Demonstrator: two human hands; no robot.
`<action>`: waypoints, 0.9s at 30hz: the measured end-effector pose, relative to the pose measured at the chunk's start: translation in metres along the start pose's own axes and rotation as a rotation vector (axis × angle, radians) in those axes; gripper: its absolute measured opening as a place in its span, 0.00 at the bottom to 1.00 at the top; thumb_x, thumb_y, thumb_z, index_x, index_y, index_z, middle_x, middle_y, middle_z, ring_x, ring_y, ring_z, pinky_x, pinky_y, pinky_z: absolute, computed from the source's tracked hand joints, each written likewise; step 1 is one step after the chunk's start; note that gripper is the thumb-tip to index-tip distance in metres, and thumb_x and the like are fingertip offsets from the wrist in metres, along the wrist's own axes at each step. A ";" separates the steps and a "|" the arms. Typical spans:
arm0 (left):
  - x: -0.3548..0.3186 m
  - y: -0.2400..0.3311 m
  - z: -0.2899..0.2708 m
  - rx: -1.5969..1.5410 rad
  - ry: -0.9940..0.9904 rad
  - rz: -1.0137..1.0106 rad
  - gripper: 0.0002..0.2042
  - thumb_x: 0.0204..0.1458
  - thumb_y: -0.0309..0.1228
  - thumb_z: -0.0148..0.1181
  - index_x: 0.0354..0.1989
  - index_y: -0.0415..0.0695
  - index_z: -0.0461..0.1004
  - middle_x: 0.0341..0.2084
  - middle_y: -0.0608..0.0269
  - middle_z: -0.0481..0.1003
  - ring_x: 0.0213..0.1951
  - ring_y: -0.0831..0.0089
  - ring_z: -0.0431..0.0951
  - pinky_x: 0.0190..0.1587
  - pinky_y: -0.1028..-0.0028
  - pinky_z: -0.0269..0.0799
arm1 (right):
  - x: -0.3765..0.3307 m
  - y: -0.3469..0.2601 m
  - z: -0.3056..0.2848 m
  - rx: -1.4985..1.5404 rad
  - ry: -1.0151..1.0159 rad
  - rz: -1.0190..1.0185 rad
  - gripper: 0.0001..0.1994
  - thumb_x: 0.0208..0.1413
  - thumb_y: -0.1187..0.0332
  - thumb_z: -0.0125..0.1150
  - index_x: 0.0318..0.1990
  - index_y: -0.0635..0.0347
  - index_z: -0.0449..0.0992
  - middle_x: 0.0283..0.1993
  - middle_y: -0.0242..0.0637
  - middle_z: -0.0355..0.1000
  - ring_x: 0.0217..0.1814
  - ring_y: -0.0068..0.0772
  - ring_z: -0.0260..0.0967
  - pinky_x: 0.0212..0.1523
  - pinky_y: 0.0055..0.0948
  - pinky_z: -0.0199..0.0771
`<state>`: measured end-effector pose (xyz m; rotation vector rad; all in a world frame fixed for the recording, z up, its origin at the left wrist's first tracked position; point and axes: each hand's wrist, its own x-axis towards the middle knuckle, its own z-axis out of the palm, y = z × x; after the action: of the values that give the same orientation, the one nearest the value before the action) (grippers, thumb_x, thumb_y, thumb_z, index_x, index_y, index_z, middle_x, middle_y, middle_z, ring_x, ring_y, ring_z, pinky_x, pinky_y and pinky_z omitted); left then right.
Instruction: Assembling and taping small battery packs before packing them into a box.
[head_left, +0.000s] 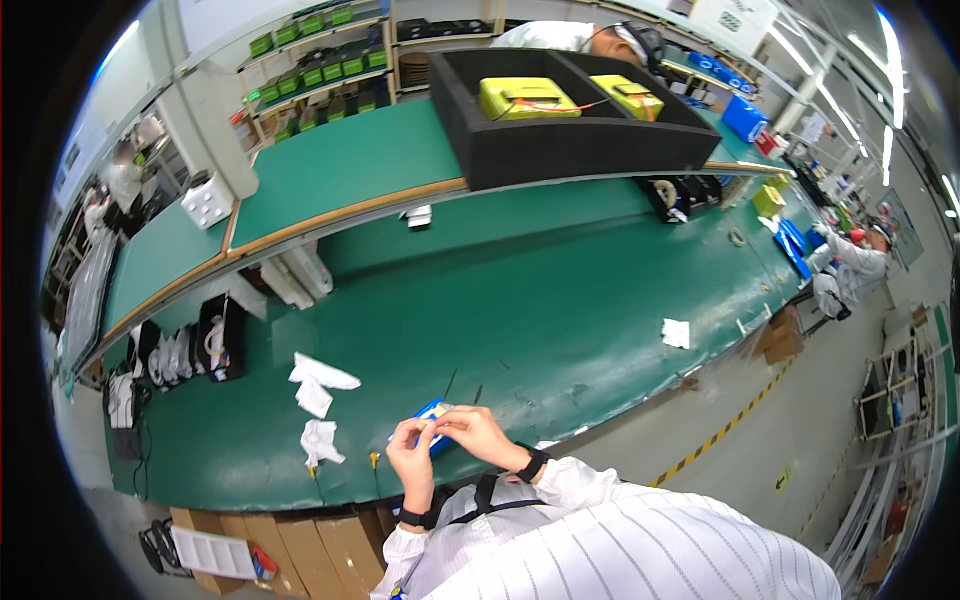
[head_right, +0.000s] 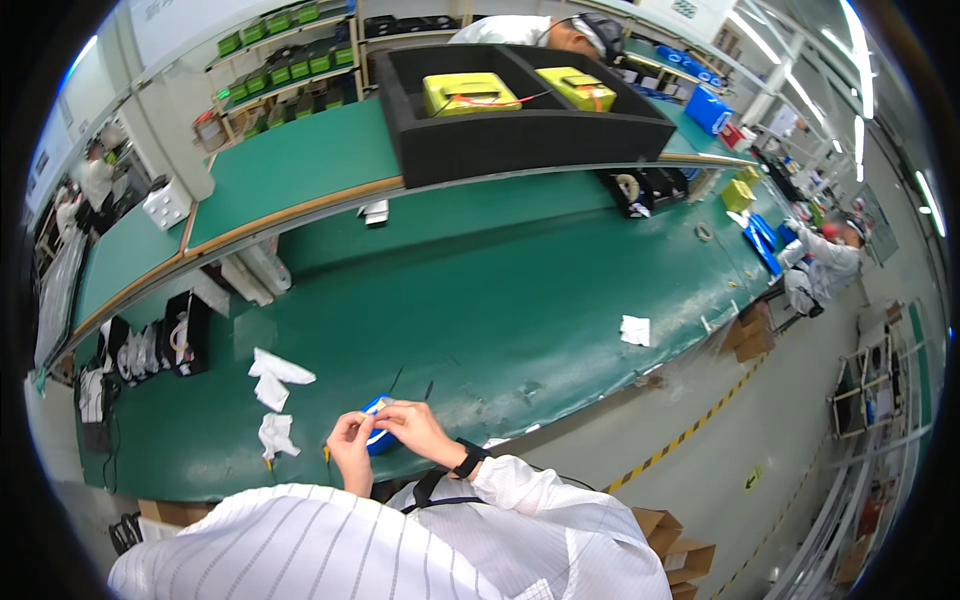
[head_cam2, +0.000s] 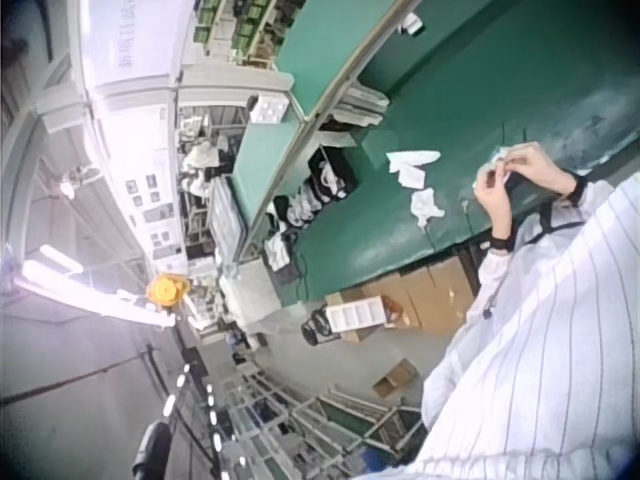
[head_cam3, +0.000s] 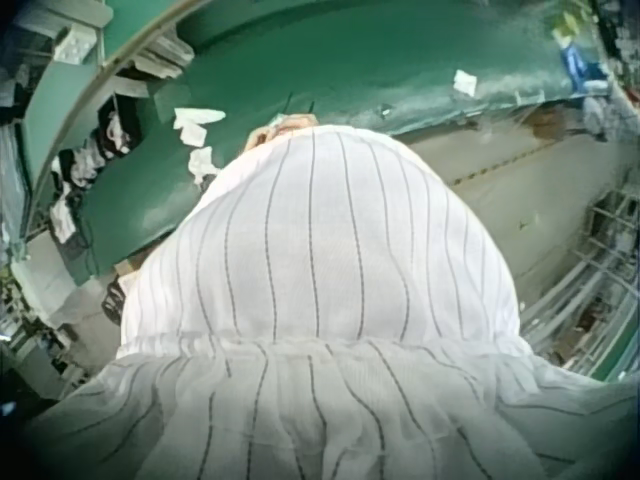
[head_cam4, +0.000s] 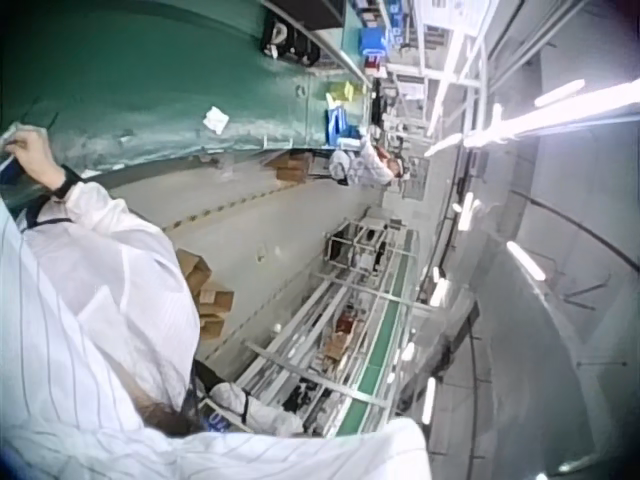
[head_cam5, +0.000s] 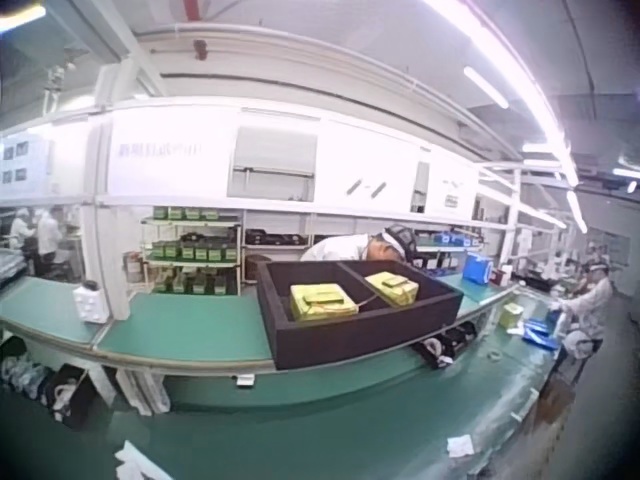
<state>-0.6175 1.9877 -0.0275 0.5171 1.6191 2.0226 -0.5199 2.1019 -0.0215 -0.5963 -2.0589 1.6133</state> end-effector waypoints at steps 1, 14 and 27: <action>0.000 0.000 0.004 -0.013 -0.001 -0.028 0.03 0.54 0.21 0.64 0.34 0.37 0.75 0.31 0.68 0.75 0.36 0.82 0.74 0.41 0.81 0.69 | -0.001 -0.001 -0.002 0.022 0.019 0.002 0.07 0.54 0.72 0.65 0.39 0.64 0.81 0.35 0.41 0.78 0.36 0.33 0.78 0.37 0.28 0.75; 0.000 0.000 -0.006 0.005 0.002 -0.003 0.05 0.51 0.19 0.66 0.34 0.36 0.76 0.34 0.64 0.76 0.36 0.78 0.75 0.43 0.78 0.72 | 0.006 -0.005 -0.003 0.014 -0.100 0.058 0.08 0.52 0.70 0.68 0.38 0.63 0.82 0.36 0.38 0.79 0.37 0.29 0.76 0.37 0.28 0.74; -0.002 0.013 0.008 0.422 -0.829 0.284 0.18 0.33 0.29 0.78 0.35 0.39 0.79 0.36 0.60 0.79 0.41 0.62 0.78 0.46 0.70 0.72 | 0.064 0.110 -0.013 0.021 0.175 0.320 0.14 0.51 0.56 0.70 0.36 0.58 0.84 0.31 0.35 0.80 0.34 0.23 0.75 0.39 0.29 0.76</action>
<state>-0.6132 1.9902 -0.0135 1.5662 1.4509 1.3002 -0.5573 2.1742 -0.1201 -1.0645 -1.8873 1.6822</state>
